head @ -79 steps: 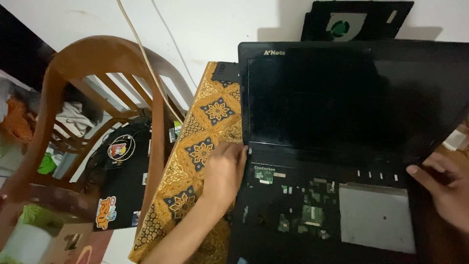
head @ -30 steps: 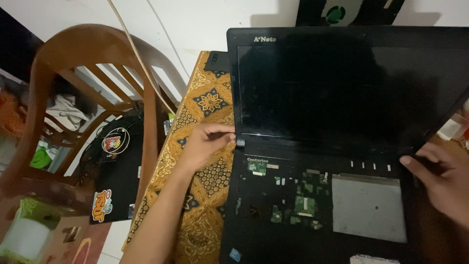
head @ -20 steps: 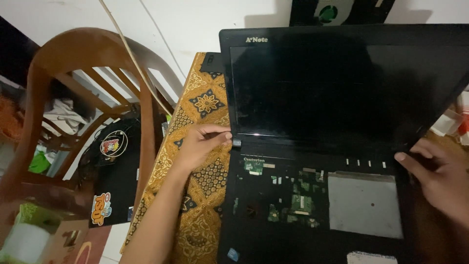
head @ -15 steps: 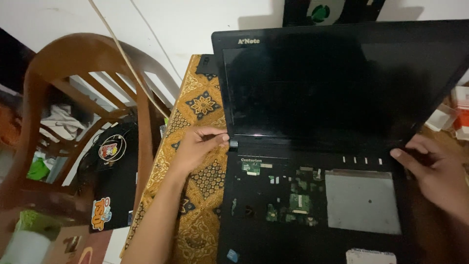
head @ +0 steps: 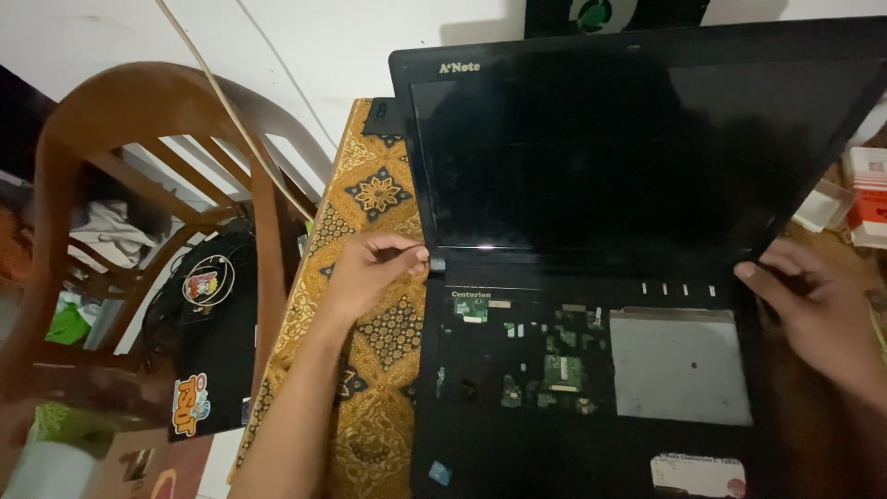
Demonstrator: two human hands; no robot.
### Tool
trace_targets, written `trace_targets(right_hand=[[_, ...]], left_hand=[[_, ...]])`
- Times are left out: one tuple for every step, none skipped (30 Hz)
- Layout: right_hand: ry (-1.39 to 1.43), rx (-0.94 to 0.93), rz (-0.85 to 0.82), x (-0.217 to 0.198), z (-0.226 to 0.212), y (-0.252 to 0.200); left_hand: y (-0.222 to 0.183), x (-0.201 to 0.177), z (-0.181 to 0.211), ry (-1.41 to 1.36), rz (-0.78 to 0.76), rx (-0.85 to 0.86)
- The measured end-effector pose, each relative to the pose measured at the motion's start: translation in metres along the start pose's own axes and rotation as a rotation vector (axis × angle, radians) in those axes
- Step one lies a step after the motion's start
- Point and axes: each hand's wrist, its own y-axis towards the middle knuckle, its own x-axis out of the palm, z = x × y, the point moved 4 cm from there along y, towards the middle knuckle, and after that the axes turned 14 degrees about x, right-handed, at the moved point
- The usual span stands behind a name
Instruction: Disassembling and securing internal components of a laptop, including the hard drive and motherboard, while sorting necessary screws.
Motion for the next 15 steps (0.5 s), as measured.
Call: trace_targets(right_hand=[[-0.027,0.001,0.01,-0.001,-0.003,-0.002],[-0.027,0.0,0.012,0.0,0.0,-0.001],[-0.019,0.004,0.042,0.0,0.002,-0.001],[-0.011,0.007,0.073,0.0,0.005,0.0],[-0.01,0.008,0.074,0.0,0.009,0.001],[-0.022,-0.01,0.076,-0.001,0.011,0.003],[-0.034,-0.026,0.079,-0.001,0.014,0.004],[-0.033,-0.025,0.08,-0.001,0.02,0.008],[0.013,-0.065,0.062,0.0,0.024,0.011],[0.06,-0.105,0.044,0.001,0.027,0.015],[0.06,-0.103,0.042,0.001,0.028,0.015],[0.031,-0.077,0.081,0.0,0.028,0.016],[0.002,-0.054,0.122,-0.002,0.029,0.017],[0.002,-0.053,0.124,-0.002,0.023,0.013],[0.007,-0.048,0.131,-0.003,0.017,0.01]], left_hand=[[0.0,0.0,0.002,0.014,0.003,-0.002],[0.0,0.0,0.002,0.014,0.003,-0.001],[-0.001,0.001,0.002,0.014,-0.001,-0.018],[-0.001,0.001,0.003,0.015,-0.004,-0.036],[-0.001,0.002,0.003,0.016,-0.005,-0.034],[-0.001,0.002,0.003,0.008,0.006,-0.035],[-0.001,0.002,0.003,0.0,0.015,-0.035],[-0.001,0.003,0.002,0.001,0.013,-0.035],[-0.002,0.003,0.001,0.026,0.029,-0.033],[-0.002,0.002,-0.001,0.051,0.046,-0.03],[-0.003,0.003,0.001,0.051,0.044,-0.033],[-0.003,0.003,0.004,0.066,0.049,-0.02],[-0.002,0.004,0.007,0.078,0.053,-0.003],[-0.002,0.003,0.003,0.078,0.051,-0.001],[-0.002,0.004,0.001,0.048,0.037,0.024]])
